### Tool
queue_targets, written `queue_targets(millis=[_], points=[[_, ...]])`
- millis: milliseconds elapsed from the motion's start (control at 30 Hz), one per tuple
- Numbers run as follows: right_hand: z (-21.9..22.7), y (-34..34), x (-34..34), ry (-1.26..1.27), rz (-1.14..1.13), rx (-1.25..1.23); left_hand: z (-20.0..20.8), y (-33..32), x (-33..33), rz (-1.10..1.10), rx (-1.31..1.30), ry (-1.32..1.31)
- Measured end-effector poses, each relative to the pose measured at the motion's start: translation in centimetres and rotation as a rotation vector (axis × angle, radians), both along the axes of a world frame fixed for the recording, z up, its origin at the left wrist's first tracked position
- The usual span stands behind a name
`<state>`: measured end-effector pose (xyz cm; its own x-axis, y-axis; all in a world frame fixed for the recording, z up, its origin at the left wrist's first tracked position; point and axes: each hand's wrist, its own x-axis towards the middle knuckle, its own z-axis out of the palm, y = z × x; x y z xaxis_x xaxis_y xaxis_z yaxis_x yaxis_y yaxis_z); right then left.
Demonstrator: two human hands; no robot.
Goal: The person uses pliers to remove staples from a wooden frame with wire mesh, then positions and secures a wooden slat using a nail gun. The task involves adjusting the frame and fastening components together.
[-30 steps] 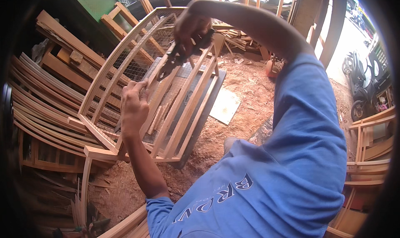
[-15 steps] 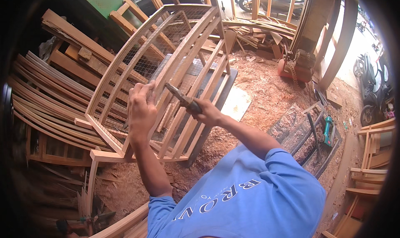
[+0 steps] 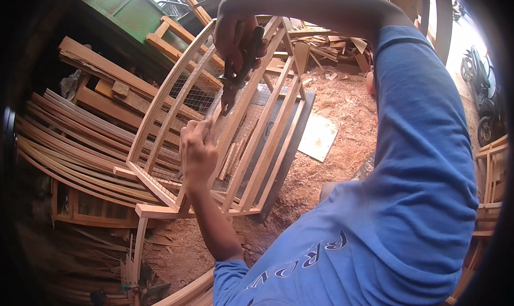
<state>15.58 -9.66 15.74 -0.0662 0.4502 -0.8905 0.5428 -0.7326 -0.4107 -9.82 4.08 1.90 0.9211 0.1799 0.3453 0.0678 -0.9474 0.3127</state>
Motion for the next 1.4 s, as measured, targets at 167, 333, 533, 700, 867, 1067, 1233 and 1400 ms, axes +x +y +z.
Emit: queue_targets(millis=[167,333,533,700,867,1067,1233,1400], points=[[-5.4,-4.2,1.6,0.214,-0.113,0.212,-0.1,0.6,-0.1,-0.007,-0.056,-0.01],[-17.6,-10.1,-5.9,-0.029,-0.344,0.783,-0.1,0.1,0.1,0.02,-0.014,0.007],[-28.2,-6.4,-15.9,-0.179,-0.758,1.238,-0.1,-0.6,0.3,0.029,0.006,-0.016],[-26.5,-7.1,-15.5,-0.481,-0.657,1.171,-0.1,-0.5,0.1,0.06,0.019,0.003],[-22.1,-11.1,-7.4,0.485,-0.523,0.932,-0.2,-0.2,0.0,0.034,0.011,-0.024],[-28.6,-7.0,-6.0,1.588,-0.396,0.928,-0.1,-0.3,-0.1,0.039,0.051,-0.027],[-29.8,-7.3,-10.5,1.123,-0.663,1.09,-0.2,-0.2,0.2,0.066,-0.005,0.018],[-26.5,-8.7,-13.1,-0.389,-0.545,1.189,-0.3,-0.3,0.2,0.056,0.016,-0.037]])
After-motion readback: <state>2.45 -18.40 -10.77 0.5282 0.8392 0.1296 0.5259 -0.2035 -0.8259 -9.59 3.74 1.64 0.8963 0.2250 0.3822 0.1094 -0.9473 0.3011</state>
